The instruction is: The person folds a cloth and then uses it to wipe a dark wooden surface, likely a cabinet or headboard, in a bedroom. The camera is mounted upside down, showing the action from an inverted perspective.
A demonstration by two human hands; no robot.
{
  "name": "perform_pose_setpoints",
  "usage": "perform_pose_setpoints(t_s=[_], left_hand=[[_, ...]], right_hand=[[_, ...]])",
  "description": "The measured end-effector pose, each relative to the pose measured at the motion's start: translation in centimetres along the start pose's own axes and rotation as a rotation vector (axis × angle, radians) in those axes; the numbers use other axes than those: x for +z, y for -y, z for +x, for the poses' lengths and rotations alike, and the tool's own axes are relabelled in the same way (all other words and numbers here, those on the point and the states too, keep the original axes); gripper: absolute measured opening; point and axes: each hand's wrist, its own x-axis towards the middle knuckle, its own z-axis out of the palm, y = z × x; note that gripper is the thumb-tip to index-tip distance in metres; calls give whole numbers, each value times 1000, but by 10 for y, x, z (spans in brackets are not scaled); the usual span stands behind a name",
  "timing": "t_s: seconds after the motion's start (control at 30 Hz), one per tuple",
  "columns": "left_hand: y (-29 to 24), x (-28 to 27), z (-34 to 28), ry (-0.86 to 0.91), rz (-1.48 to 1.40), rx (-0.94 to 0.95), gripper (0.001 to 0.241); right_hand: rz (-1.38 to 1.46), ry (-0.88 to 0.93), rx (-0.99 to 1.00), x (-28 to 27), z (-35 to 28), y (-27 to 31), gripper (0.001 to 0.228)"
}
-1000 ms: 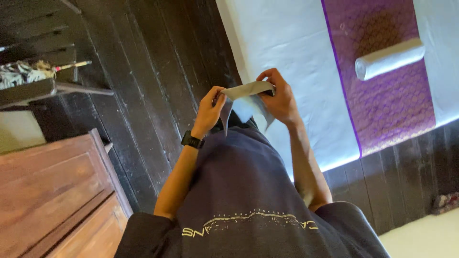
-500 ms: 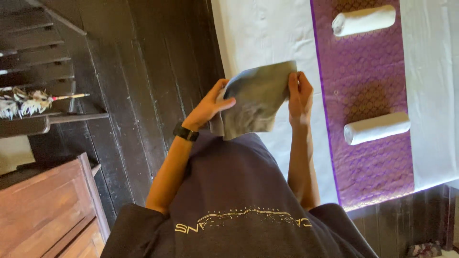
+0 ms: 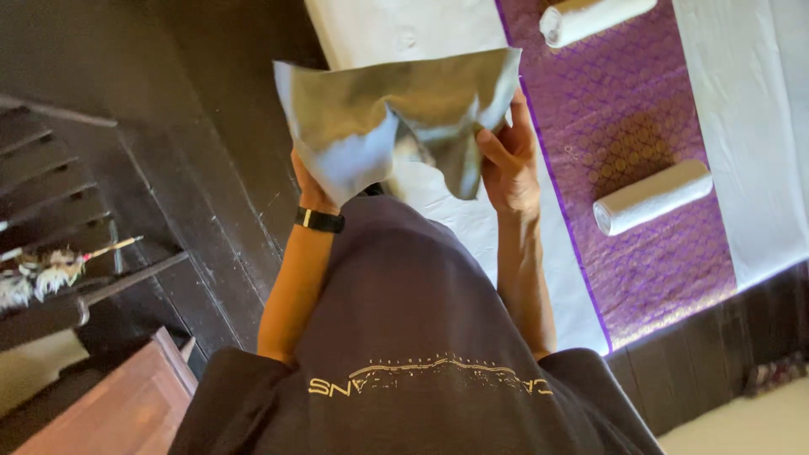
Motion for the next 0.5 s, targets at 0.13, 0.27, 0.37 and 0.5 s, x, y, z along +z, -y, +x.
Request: perform_pose_setpoints(t_s=[0.13, 0.27, 0.37, 0.5], left_hand=[[-9, -15, 31, -280, 394, 196, 48], [-17, 0, 61, -420, 477, 36, 42], [-5, 54, 66, -262, 379, 105, 49], [-25, 23, 72, -298, 295, 58, 42]], right_hand=[[-81, -103, -27, -48, 11, -22, 58], [5, -389, -27, -19, 23, -23, 59], [131, -637, 64, -9, 38, -45, 70], [-90, -665, 250, 5, 57, -70, 52]])
